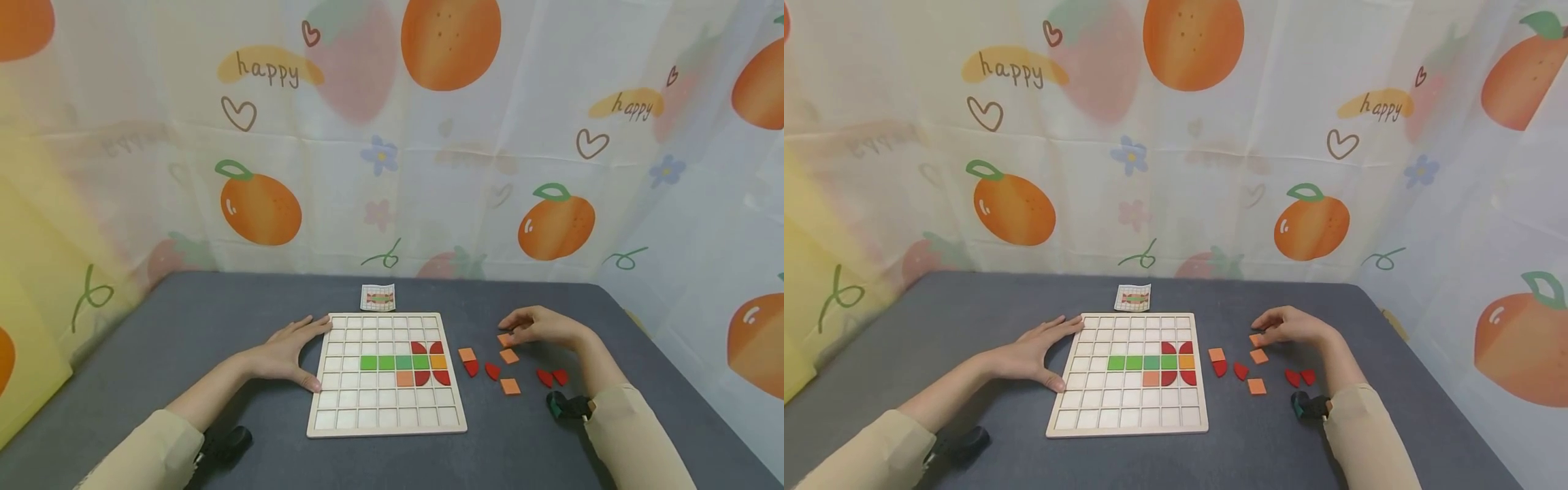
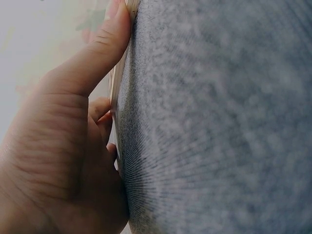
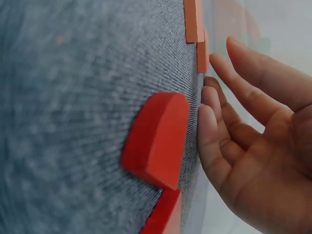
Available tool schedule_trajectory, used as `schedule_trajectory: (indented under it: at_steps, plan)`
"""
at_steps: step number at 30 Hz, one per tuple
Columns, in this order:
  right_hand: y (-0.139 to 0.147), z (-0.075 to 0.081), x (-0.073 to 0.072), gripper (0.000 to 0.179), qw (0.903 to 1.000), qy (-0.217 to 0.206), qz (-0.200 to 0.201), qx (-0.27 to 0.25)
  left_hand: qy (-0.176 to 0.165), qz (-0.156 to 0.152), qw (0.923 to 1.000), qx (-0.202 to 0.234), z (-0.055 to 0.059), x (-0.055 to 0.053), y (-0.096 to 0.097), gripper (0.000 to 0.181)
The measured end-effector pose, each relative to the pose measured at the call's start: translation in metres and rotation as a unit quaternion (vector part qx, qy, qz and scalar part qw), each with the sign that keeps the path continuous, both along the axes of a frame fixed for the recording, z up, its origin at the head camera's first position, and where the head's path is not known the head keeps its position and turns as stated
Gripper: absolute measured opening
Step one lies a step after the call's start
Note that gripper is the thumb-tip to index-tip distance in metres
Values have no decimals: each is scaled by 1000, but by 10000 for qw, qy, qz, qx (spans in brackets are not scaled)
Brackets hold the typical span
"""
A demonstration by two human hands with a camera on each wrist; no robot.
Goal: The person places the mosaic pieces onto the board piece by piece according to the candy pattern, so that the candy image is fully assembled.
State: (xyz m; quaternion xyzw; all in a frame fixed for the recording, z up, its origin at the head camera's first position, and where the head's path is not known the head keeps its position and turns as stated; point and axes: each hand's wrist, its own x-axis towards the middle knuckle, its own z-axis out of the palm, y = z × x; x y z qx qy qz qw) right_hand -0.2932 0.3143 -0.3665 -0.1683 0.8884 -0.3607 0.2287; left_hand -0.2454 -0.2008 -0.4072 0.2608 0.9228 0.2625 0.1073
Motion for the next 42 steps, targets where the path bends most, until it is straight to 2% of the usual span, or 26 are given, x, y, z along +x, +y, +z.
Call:
schedule_trajectory:
  at_steps: [8,18,26,32,42]
  plan:
    - [1,-3,-2,38,10000,12,29,1,-28,-22,10000,-32,3,1,1,115]
    - [-5,-2,-2,28,9995,279,21,173,-26,26,10000,-21,1,-1,0,115]
    - [-7,-2,-2,20,9996,264,64,-58,-3,5,10000,-43,1,-1,1,115]
    - [-7,-2,-2,19,9991,412,61,-98,31,-20,10000,-71,5,1,2,114]
    - [-8,-3,-2,18,9983,558,-23,-170,29,-63,10000,-37,2,-1,1,114]
